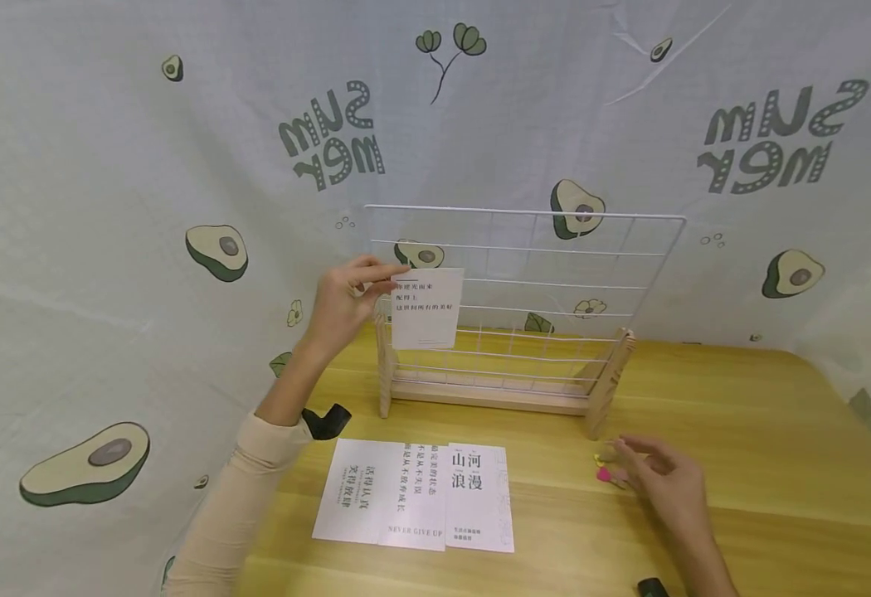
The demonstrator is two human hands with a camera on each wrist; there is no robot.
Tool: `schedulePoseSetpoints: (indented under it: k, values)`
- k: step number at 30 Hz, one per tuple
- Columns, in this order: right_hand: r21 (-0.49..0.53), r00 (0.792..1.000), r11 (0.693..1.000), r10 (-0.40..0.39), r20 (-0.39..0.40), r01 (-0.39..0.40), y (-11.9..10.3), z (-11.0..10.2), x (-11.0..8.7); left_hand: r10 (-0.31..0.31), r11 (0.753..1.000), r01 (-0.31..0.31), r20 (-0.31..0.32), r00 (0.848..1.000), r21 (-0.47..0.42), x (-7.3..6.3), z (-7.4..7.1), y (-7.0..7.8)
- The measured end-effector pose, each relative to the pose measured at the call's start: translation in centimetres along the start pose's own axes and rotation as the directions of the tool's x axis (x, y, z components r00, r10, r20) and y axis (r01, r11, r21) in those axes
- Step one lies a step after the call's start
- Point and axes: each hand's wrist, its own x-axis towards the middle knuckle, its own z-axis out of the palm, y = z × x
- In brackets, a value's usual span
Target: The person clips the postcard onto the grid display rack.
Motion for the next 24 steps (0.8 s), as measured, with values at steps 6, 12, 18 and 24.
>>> schedulePoseSetpoints:
  k: [6, 12, 18, 24]
  values:
    - [0.054, 0.999, 0.999, -0.007, 0.031, 0.005, 0.1, 0.5, -0.1, 0.033, 0.999, -0.033, -0.046, 0.998, 0.009, 1.7, -1.2, 0.1]
    - [0.078, 0.996, 0.997, 0.013, 0.085, -0.019, 0.0, 0.6, -0.1, 0.072, 0.997, -0.069, -0.103, 0.992, 0.040, 2.4, -1.2, -0.1]
    - [0.112, 0.989, 0.994, -0.009, 0.146, -0.008, -1.4, 1.3, 0.3, 0.115, 0.990, -0.101, -0.136, 0.984, 0.103, 2.7, -1.0, -0.3]
    - [0.088, 0.952, 0.967, -0.251, 0.175, 0.239, -6.5, 1.7, 1.5, 0.153, 0.976, -0.124, -0.158, 0.976, 0.178, 2.9, -0.9, -0.1]
